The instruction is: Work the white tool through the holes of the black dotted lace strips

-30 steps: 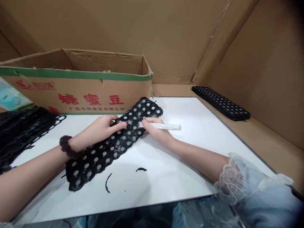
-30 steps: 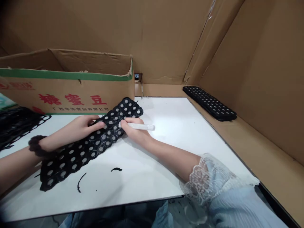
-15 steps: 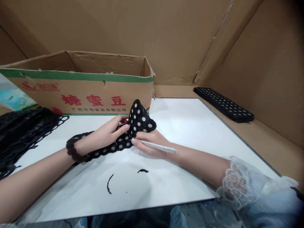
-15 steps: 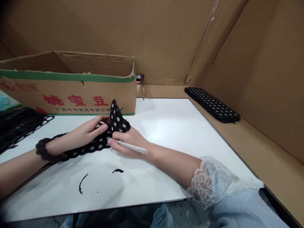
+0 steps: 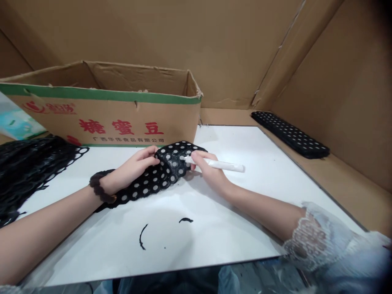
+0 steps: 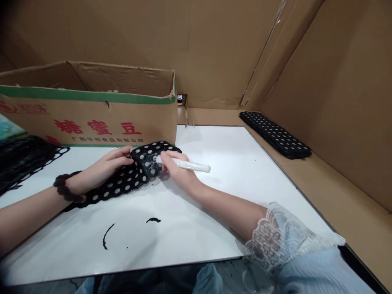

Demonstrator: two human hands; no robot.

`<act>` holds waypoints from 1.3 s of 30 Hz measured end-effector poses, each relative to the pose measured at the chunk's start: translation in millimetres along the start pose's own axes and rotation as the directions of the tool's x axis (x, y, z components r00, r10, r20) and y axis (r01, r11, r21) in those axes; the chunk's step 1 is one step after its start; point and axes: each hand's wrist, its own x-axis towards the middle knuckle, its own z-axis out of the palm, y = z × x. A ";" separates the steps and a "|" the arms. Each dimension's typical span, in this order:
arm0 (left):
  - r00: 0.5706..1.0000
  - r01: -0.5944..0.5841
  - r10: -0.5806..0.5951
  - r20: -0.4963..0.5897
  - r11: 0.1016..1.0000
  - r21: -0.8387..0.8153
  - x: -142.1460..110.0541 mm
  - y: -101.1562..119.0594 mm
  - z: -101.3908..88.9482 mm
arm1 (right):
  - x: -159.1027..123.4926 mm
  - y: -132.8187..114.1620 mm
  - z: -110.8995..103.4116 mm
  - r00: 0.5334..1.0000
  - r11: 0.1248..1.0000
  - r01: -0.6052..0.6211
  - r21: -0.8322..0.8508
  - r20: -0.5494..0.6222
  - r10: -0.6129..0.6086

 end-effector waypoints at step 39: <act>0.916 -0.401 0.342 0.208 0.780 0.481 26.6 17.4 15.9 | 34.0 -38.7 -12.3 0.975 0.721 0.220 -0.658 0.162 -0.149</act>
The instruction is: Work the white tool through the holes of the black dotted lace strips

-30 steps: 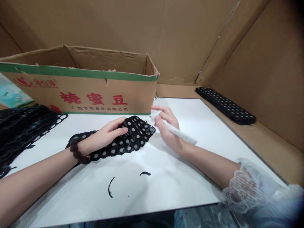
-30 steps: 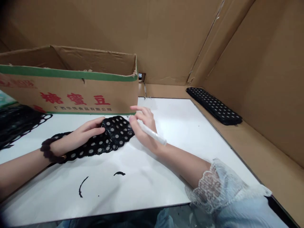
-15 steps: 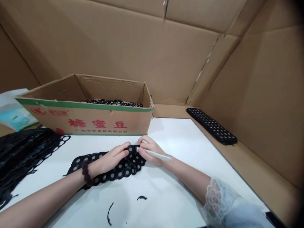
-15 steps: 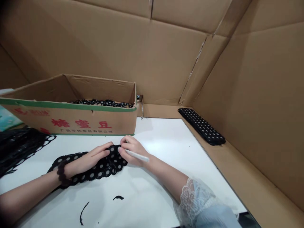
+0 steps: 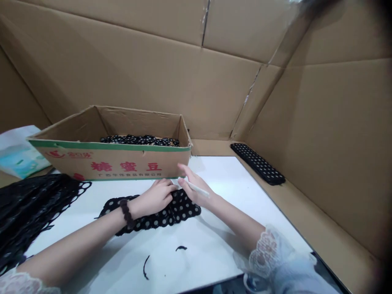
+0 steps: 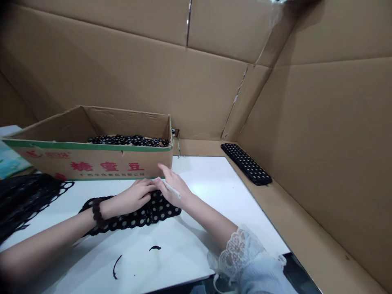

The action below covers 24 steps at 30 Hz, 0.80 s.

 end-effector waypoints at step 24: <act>0.984 0.063 -0.078 -0.160 0.993 -0.099 -11.6 2.4 15.8 | -35.4 32.3 -2.3 0.960 0.992 -0.011 -0.128 -0.278 -0.026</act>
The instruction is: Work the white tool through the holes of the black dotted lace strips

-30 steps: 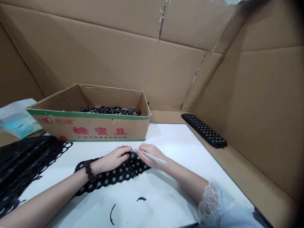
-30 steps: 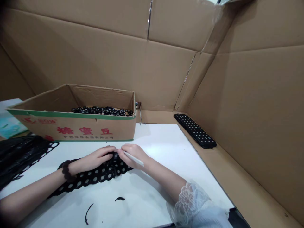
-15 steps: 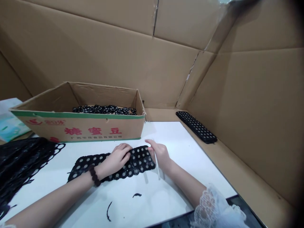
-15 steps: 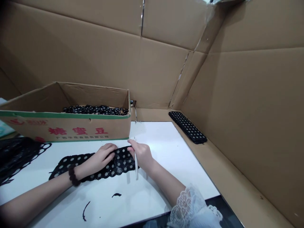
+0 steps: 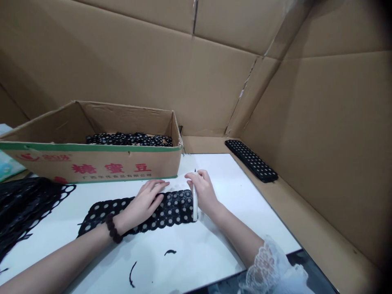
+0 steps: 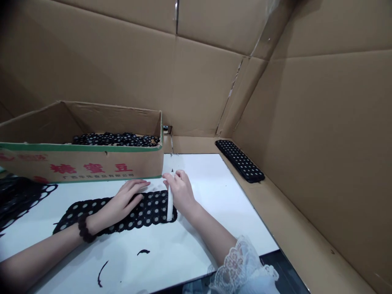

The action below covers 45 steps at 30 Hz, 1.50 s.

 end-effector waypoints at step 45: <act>0.933 0.344 -0.250 0.261 0.833 -0.434 -2.0 60.9 9.7 | -0.3 -12.0 26.0 0.982 0.975 0.075 -0.207 0.186 -0.036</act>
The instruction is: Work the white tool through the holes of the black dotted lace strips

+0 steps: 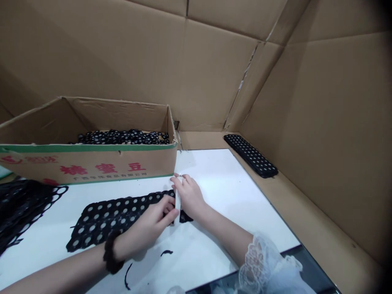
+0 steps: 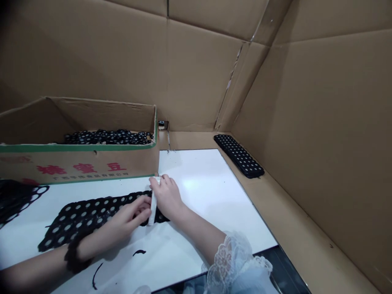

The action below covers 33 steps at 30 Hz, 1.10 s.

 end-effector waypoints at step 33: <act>0.972 0.198 -0.224 0.076 0.946 0.257 -18.4 -15.3 -21.4 | -6.6 6.9 -4.7 0.907 0.894 -0.306 0.328 0.385 0.169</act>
